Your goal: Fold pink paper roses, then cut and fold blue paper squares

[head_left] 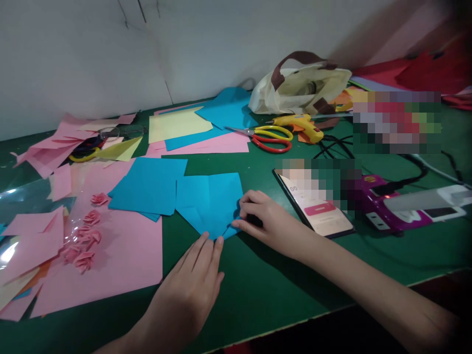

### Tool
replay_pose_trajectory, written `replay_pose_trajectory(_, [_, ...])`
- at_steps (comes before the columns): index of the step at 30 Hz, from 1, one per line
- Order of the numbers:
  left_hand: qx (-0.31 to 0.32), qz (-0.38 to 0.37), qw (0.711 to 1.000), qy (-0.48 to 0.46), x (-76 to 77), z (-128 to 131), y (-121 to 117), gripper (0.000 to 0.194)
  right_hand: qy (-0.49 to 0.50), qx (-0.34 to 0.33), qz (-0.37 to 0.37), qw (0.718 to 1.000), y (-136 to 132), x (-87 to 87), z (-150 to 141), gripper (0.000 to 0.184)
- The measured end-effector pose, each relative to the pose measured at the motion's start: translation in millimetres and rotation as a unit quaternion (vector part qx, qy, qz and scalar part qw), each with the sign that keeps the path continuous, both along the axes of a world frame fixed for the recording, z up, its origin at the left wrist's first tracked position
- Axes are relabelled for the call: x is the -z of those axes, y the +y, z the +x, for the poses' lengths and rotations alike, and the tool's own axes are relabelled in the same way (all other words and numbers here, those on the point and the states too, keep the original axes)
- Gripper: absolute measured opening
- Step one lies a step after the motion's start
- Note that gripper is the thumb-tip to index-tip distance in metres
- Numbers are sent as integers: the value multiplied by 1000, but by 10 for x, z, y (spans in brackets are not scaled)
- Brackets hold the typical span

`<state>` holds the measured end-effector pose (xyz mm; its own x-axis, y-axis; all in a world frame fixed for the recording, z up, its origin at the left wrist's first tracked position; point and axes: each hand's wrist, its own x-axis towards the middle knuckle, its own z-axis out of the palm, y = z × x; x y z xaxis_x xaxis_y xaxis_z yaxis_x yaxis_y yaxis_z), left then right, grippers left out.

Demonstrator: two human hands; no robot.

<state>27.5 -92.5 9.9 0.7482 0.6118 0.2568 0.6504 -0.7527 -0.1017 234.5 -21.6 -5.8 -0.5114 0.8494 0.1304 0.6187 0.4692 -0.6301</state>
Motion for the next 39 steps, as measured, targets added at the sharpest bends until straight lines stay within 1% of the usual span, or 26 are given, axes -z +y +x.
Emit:
replay_pose_trajectory(3, [4, 22, 1000, 9, -43, 12, 27, 32, -17, 21, 26, 999, -6, 43, -40, 21])
replay_pose_trajectory(6, [-1, 23, 1000, 12, -39, 8, 17, 32, -36, 32, 38, 998, -13, 59, -58, 22])
replay_pose_trajectory(11, [-32, -18, 999, -24, -15, -14, -15, 33, -53, 42, 45, 997, -20, 39, -66, 24])
replay_pose_trajectory(16, [-57, -49, 997, -36, 3, -13, -23, 38, -30, 44, 62, 997, -24, 58, -52, 25])
replay_pose_trajectory(19, [-58, -62, 996, -21, 35, -5, -31, 38, -6, 46, 56, 997, -29, 83, -43, 25])
replay_pose_trajectory(24, [-68, -52, 996, -33, 77, 8, -50, 37, 27, 47, 39, 998, -40, 93, -33, 26])
replay_pose_trajectory(28, [-61, -36, 997, -27, 50, 18, -39, 37, 39, 52, 31, 997, -52, 82, -30, 26])
replay_pose_trajectory(34, [-77, -52, 995, -22, 30, 27, -36, 38, 48, 57, 32, 997, -61, 94, -21, 26])
replay_pose_trajectory(37, [-70, -39, 997, -19, 41, 34, -43, 39, 52, 37, 14, 998, -52, 75, 22, 22])
replay_pose_trajectory(39, [-60, -26, 998, -23, 46, 37, -45, 38, 60, 5, -11, 998, -45, 52, 60, 16])
